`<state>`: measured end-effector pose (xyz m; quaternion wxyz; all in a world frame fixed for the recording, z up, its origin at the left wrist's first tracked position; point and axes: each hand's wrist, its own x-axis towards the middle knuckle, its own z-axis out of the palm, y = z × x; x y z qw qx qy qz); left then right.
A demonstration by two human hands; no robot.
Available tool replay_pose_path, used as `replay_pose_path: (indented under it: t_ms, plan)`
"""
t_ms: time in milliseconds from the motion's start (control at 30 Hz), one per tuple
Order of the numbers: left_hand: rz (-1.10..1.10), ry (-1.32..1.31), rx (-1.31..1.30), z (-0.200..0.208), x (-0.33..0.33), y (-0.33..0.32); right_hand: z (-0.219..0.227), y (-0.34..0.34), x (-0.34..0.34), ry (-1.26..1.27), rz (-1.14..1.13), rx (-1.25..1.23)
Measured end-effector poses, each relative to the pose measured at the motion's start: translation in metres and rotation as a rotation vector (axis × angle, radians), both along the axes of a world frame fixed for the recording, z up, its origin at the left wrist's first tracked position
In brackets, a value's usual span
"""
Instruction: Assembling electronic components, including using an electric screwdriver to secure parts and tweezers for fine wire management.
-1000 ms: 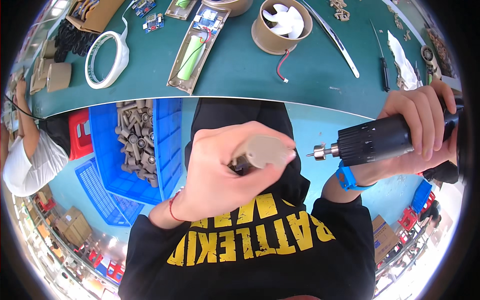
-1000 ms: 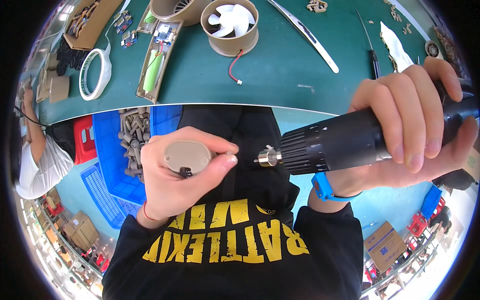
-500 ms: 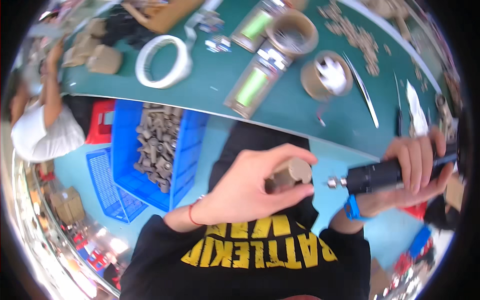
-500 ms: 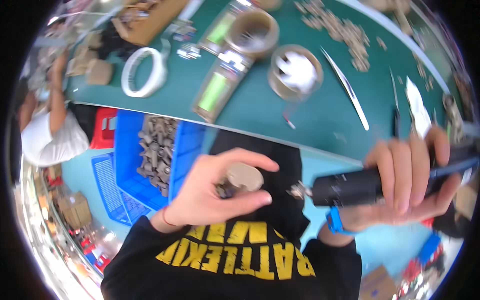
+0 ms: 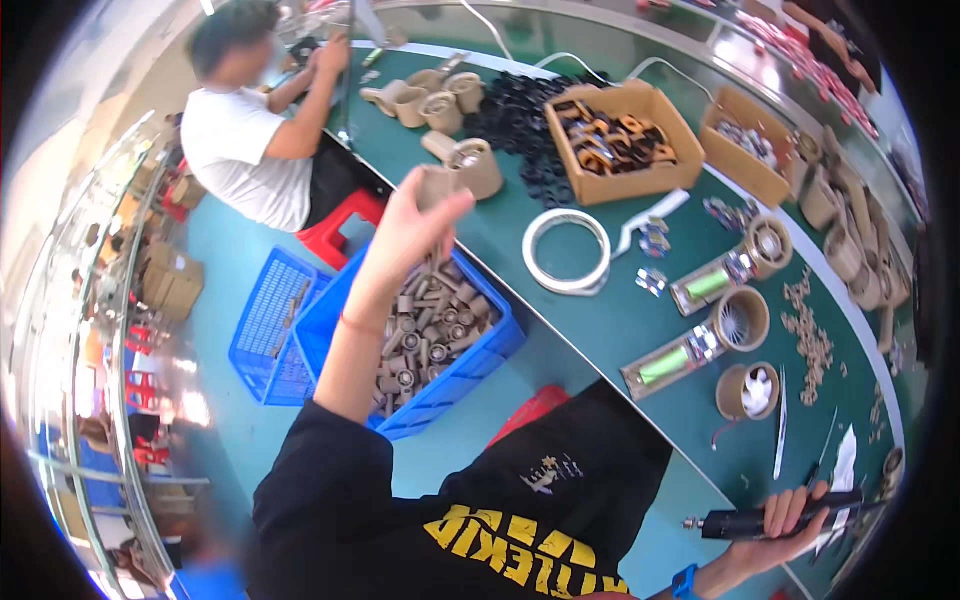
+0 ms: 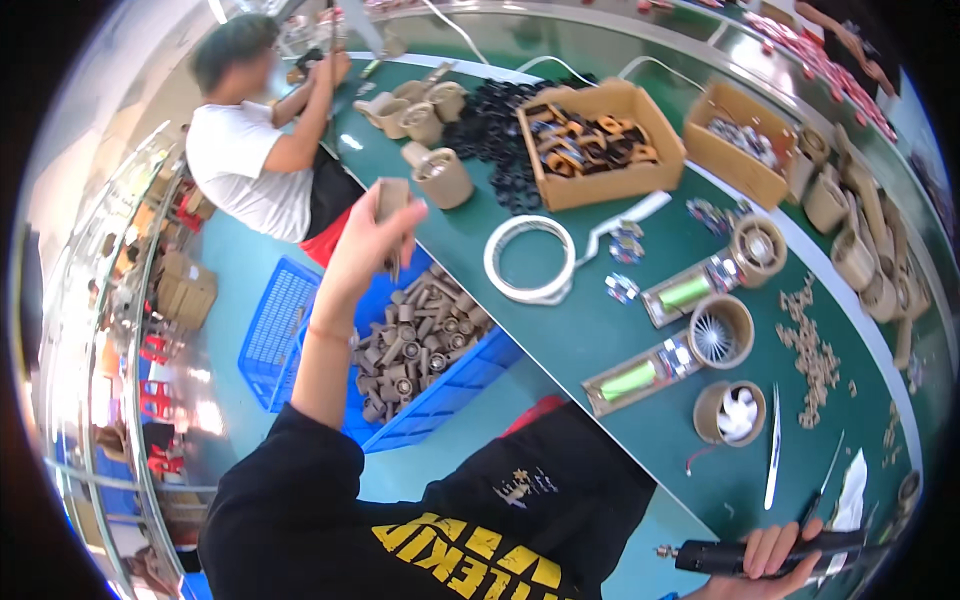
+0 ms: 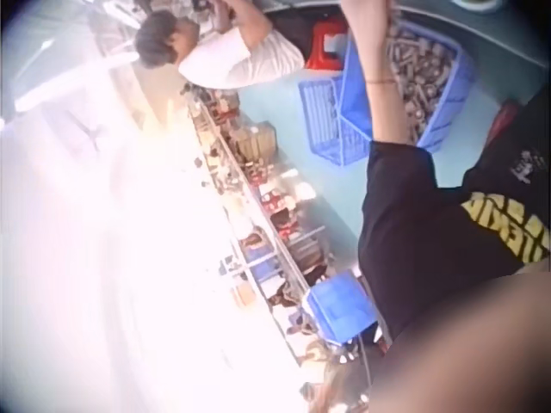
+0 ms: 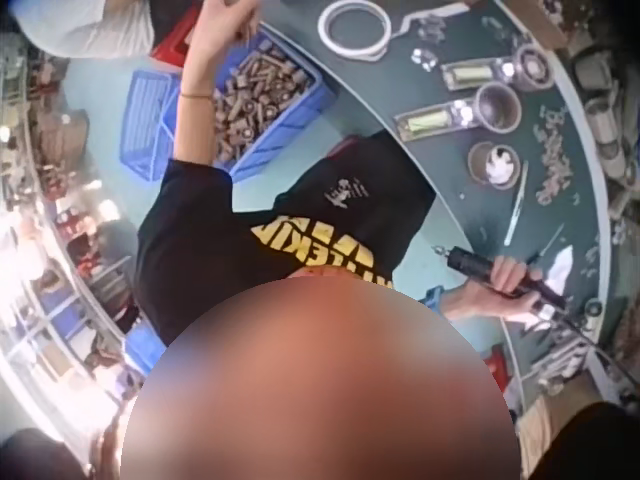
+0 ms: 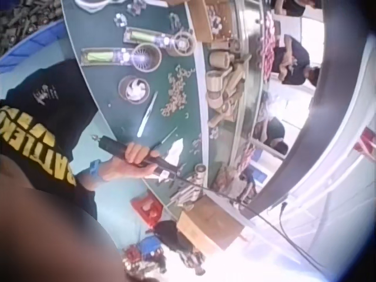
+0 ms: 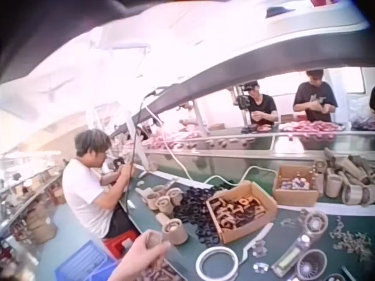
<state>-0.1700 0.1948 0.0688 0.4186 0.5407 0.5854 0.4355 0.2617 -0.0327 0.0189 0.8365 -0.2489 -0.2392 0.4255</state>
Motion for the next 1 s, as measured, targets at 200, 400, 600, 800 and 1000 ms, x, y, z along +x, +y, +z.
replay_pose_path:
  t_ms: [200, 400, 600, 800, 1000]
  plan:
    - [0.173, -0.775, -0.108, -0.029, -0.128, 0.132, -0.009, 0.012, -0.001, 0.071, -0.144, -0.163]
    - [0.447, -0.711, 0.142, -0.049, -0.199, 0.22, 0.013, 0.025, -0.02, 0.135, -0.04, -0.266]
    - [0.442, -0.473, 0.167, -0.056, -0.181, 0.216, 0.01, 0.022, -0.019, 0.167, -0.019, -0.242]
    - [0.274, 0.284, 0.408, -0.047, -0.082, 0.109, -0.01, 0.014, 0.007, 0.112, 0.069, -0.129]
    - [-0.055, 0.461, -0.317, -0.031, -0.068, 0.146, 0.0, 0.017, -0.006, 0.139, 0.126, 0.001]
